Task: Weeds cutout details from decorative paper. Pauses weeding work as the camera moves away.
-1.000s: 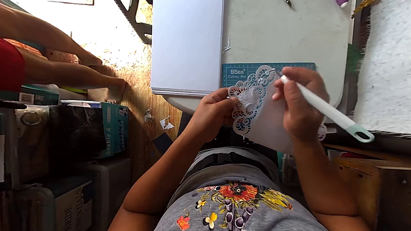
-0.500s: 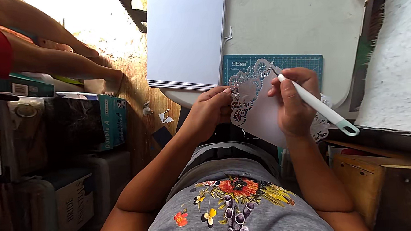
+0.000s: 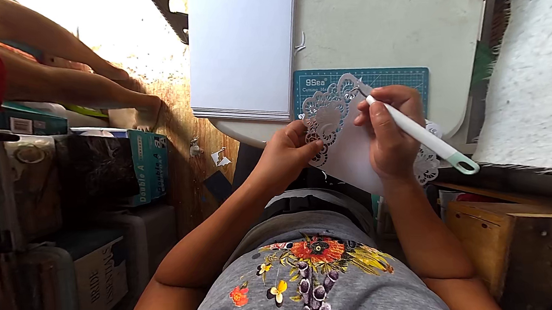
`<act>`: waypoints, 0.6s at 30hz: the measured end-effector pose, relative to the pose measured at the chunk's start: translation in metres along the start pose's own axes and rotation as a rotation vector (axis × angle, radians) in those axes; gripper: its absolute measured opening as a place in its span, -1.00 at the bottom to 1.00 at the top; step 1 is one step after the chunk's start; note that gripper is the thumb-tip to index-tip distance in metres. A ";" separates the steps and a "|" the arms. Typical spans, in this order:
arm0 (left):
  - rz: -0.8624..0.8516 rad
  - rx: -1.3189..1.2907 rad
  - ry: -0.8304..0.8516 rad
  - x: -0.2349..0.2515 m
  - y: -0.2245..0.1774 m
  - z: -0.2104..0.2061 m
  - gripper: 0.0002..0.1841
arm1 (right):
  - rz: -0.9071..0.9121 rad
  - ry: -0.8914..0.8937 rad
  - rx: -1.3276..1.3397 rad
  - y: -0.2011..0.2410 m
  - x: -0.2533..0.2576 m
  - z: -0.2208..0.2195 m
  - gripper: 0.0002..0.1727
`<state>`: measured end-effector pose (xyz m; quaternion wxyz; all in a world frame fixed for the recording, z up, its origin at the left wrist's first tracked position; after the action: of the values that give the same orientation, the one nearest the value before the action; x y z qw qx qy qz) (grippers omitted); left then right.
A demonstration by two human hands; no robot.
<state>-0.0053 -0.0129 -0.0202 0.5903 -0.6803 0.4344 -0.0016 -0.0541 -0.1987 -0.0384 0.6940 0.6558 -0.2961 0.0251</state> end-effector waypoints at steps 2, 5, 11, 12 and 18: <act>-0.021 0.020 -0.007 0.001 -0.002 0.000 -0.76 | 0.009 0.006 -0.011 0.005 0.002 0.000 -0.80; -0.020 0.070 0.014 0.002 -0.012 0.003 -0.76 | 0.052 0.044 0.010 0.014 0.007 0.003 -0.79; 0.031 0.184 0.097 0.008 -0.027 0.014 -0.80 | 0.059 0.074 0.032 0.015 0.011 0.003 -0.79; 0.031 0.189 0.104 0.009 -0.027 0.015 -0.79 | 0.061 0.069 0.031 0.013 0.009 0.002 -0.80; -0.006 0.125 0.063 0.015 -0.025 0.015 -0.83 | 0.046 0.069 0.013 -0.002 -0.002 -0.002 -0.83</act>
<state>0.0262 -0.0121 -0.0126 0.6175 -0.6432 0.4498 -0.0520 -0.0542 -0.1960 -0.0406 0.6986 0.6523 -0.2869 0.0654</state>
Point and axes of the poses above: each hand's wrist, its own x-axis towards the middle knuckle, its own z-axis out of the back of the hand, y = z × x, the point moved 2 cm from there along x, towards the middle knuckle, and after that the axes turned 6 degrees about z, right-handed, at the moved point
